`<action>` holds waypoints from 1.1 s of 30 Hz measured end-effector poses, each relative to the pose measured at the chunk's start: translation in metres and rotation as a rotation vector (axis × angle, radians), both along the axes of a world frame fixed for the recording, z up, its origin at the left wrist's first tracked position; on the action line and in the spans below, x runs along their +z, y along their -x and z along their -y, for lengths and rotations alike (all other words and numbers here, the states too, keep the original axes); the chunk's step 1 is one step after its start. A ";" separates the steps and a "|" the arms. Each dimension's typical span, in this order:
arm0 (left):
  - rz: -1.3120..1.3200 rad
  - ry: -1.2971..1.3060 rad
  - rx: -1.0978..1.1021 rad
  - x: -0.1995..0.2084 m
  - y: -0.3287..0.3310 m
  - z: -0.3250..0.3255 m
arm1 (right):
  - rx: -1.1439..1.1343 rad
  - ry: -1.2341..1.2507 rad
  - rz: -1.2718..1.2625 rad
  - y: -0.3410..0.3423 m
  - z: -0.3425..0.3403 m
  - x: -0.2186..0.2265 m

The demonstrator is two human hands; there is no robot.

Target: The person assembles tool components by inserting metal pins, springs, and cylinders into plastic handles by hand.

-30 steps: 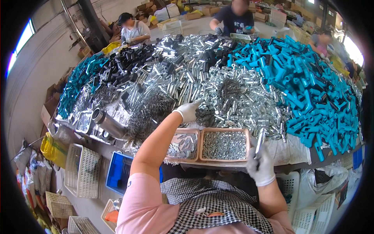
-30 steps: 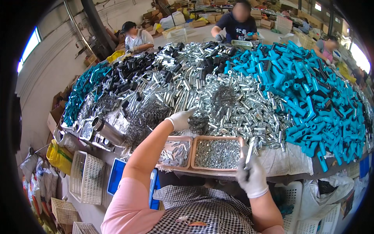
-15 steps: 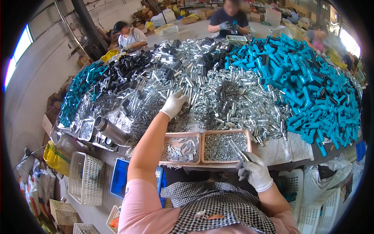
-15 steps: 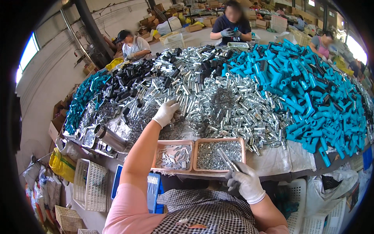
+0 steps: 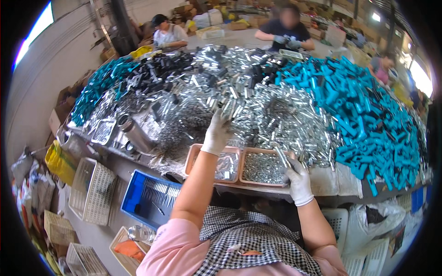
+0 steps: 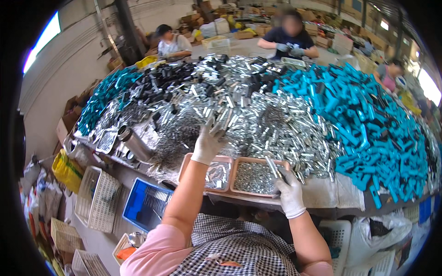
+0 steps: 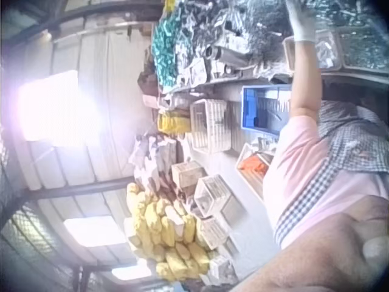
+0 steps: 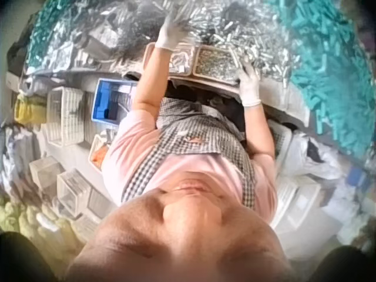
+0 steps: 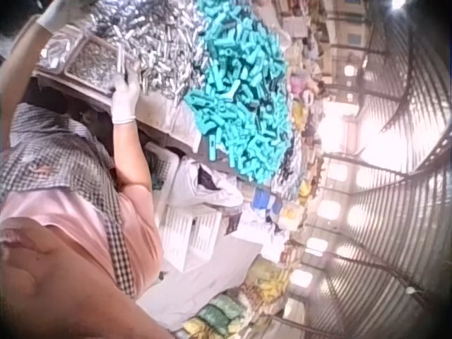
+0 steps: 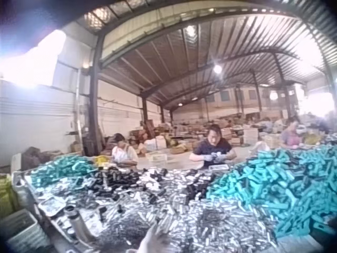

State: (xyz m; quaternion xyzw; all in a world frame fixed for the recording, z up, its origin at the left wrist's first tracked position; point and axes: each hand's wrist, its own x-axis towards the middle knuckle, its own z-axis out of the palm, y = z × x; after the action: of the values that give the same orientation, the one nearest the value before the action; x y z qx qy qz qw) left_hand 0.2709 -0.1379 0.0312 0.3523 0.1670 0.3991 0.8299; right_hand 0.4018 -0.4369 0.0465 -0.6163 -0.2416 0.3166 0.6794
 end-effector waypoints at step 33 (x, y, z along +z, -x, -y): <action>0.683 0.032 -0.321 -0.005 -0.014 0.032 | 0.111 -0.024 0.174 -0.004 -0.009 -0.026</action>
State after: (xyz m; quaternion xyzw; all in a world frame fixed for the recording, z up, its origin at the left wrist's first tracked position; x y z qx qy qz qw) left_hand 0.2853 -0.1701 0.0259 0.2075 -0.1704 0.3559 0.8951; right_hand 0.4060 -0.4280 0.0205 -0.6189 -0.3373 0.2961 0.6447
